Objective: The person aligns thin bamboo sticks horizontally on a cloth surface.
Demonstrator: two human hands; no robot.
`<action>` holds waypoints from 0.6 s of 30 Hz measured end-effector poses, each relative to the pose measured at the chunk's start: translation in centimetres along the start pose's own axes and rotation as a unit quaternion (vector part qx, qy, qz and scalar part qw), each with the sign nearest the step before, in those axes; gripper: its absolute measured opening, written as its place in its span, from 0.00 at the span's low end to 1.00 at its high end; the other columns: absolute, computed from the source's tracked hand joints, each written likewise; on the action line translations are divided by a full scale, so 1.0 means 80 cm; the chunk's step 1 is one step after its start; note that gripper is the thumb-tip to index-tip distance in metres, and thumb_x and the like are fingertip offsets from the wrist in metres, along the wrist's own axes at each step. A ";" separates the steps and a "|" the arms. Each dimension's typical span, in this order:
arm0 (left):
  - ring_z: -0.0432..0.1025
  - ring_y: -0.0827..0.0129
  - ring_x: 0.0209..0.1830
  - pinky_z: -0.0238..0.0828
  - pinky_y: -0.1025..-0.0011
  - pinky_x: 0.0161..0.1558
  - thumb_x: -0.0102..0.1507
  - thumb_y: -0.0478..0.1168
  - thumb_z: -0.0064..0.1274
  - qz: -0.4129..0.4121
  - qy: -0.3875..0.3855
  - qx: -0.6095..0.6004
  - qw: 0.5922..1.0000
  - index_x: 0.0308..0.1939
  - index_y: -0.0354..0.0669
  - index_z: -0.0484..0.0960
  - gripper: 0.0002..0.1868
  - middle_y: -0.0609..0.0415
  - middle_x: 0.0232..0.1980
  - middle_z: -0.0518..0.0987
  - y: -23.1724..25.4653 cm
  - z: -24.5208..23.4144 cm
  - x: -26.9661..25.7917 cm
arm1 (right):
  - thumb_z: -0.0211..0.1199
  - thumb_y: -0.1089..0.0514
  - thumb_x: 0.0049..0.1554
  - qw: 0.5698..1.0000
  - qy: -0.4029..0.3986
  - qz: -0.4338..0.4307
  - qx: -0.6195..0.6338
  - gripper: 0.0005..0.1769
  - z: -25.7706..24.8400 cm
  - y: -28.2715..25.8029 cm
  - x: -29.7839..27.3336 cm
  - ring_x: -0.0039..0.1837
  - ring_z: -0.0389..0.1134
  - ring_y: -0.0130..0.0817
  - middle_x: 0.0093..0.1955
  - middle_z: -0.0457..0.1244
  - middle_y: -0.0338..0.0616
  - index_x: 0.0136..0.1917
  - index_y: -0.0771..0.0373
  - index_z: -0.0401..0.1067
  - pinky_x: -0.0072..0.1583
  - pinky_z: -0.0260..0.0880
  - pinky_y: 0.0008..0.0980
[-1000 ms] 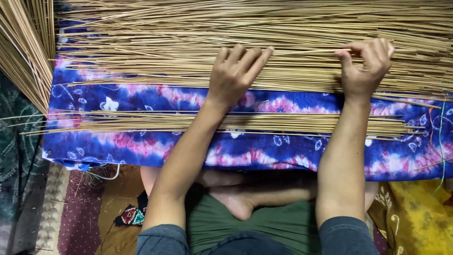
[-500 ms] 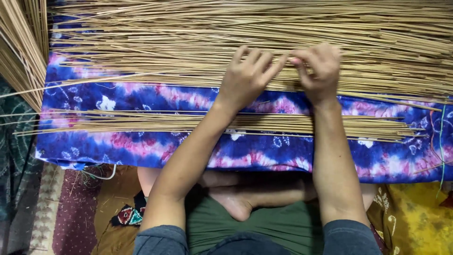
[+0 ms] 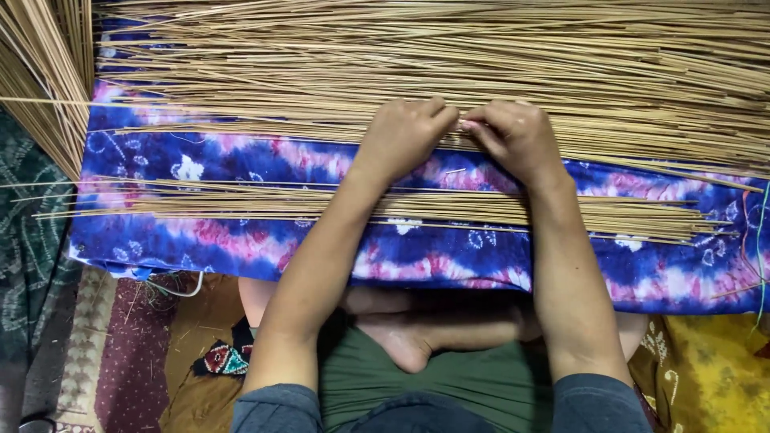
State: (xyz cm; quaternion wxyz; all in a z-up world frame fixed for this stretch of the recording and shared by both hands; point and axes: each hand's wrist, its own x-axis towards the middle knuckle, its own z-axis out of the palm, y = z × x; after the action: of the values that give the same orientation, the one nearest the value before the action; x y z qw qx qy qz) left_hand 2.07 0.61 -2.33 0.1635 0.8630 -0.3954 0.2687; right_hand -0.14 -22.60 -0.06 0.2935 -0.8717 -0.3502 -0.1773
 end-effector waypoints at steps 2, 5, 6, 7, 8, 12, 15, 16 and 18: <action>0.80 0.52 0.33 0.72 0.57 0.33 0.68 0.41 0.50 -0.010 -0.016 -0.030 0.999 0.45 0.50 0.79 0.04 0.52 0.36 0.81 -0.011 -0.025 -0.004 | 0.66 0.64 0.63 1.000 -0.001 0.014 -0.007 0.02 -0.007 0.018 -0.012 0.47 0.71 0.58 0.43 0.69 0.54 0.51 0.63 0.77 0.47 0.67 0.50; 0.79 0.48 0.32 0.72 0.53 0.32 0.69 0.40 0.49 -0.026 -0.033 -0.055 0.998 0.46 0.48 0.78 0.04 0.50 0.35 0.79 -0.023 -0.038 -0.007 | 0.67 0.61 0.65 0.999 0.007 0.036 -0.019 0.01 -0.015 0.040 -0.024 0.49 0.72 0.55 0.44 0.70 0.49 0.51 0.59 0.78 0.49 0.68 0.46; 0.79 0.48 0.31 0.72 0.53 0.32 0.70 0.41 0.49 -0.031 -0.034 -0.049 0.998 0.46 0.49 0.78 0.04 0.50 0.34 0.78 -0.026 -0.037 -0.009 | 0.67 0.59 0.67 0.999 0.015 0.042 -0.023 0.01 -0.016 0.046 -0.028 0.50 0.72 0.51 0.46 0.70 0.46 0.52 0.57 0.78 0.51 0.68 0.42; 0.79 0.48 0.31 0.72 0.53 0.32 0.70 0.41 0.49 -0.032 -0.034 -0.049 0.998 0.46 0.49 0.78 0.04 0.50 0.34 0.78 -0.025 -0.035 -0.008 | 0.67 0.59 0.67 0.999 0.015 0.042 -0.023 0.01 -0.010 0.045 -0.025 0.50 0.72 0.51 0.46 0.70 0.46 0.52 0.57 0.78 0.51 0.68 0.42; 0.79 0.49 0.32 0.73 0.53 0.32 0.70 0.42 0.50 -0.024 -0.041 -0.061 0.997 0.46 0.50 0.77 0.04 0.51 0.35 0.78 -0.024 -0.033 -0.007 | 0.66 0.60 0.67 0.999 0.007 0.028 -0.020 0.02 -0.004 0.044 -0.023 0.49 0.72 0.53 0.45 0.70 0.47 0.52 0.58 0.78 0.51 0.69 0.44; 0.80 0.51 0.33 0.75 0.54 0.32 0.70 0.45 0.49 -0.001 -0.065 -0.079 0.995 0.47 0.54 0.77 0.05 0.55 0.36 0.78 -0.016 -0.018 -0.009 | 0.67 0.62 0.60 0.999 -0.035 -0.008 -0.006 0.04 0.003 0.002 0.000 0.48 0.72 0.55 0.44 0.70 0.52 0.50 0.62 0.77 0.50 0.68 0.48; 0.80 0.51 0.34 0.75 0.55 0.33 0.71 0.45 0.47 0.000 -0.071 -0.082 0.994 0.48 0.52 0.78 0.06 0.55 0.36 0.78 -0.015 -0.023 -0.005 | 0.66 0.63 0.62 0.999 -0.050 0.002 -0.011 0.03 0.005 0.013 -0.004 0.49 0.72 0.56 0.45 0.71 0.52 0.50 0.63 0.77 0.49 0.67 0.49; 0.80 0.51 0.34 0.75 0.55 0.33 0.71 0.45 0.47 0.001 -0.072 -0.082 0.994 0.48 0.52 0.78 0.06 0.55 0.36 0.78 -0.021 -0.022 -0.006 | 0.66 0.63 0.62 0.999 -0.049 0.002 -0.011 0.03 0.001 0.026 -0.010 0.49 0.72 0.56 0.45 0.71 0.52 0.50 0.63 0.77 0.49 0.67 0.49; 0.80 0.51 0.33 0.75 0.54 0.32 0.71 0.43 0.48 -0.002 -0.055 -0.047 0.997 0.49 0.53 0.79 0.06 0.53 0.37 0.80 -0.032 -0.020 -0.009 | 0.62 0.62 0.66 0.998 -0.047 0.044 -0.005 0.04 -0.007 0.052 -0.024 0.50 0.72 0.59 0.46 0.71 0.52 0.51 0.61 0.77 0.51 0.67 0.50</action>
State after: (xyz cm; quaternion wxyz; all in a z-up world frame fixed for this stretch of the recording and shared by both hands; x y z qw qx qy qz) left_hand 3.09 3.45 -1.67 0.1825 0.8686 -0.4141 0.2019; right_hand 1.44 -26.39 -2.22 0.2802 -0.8948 -0.3243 -0.1252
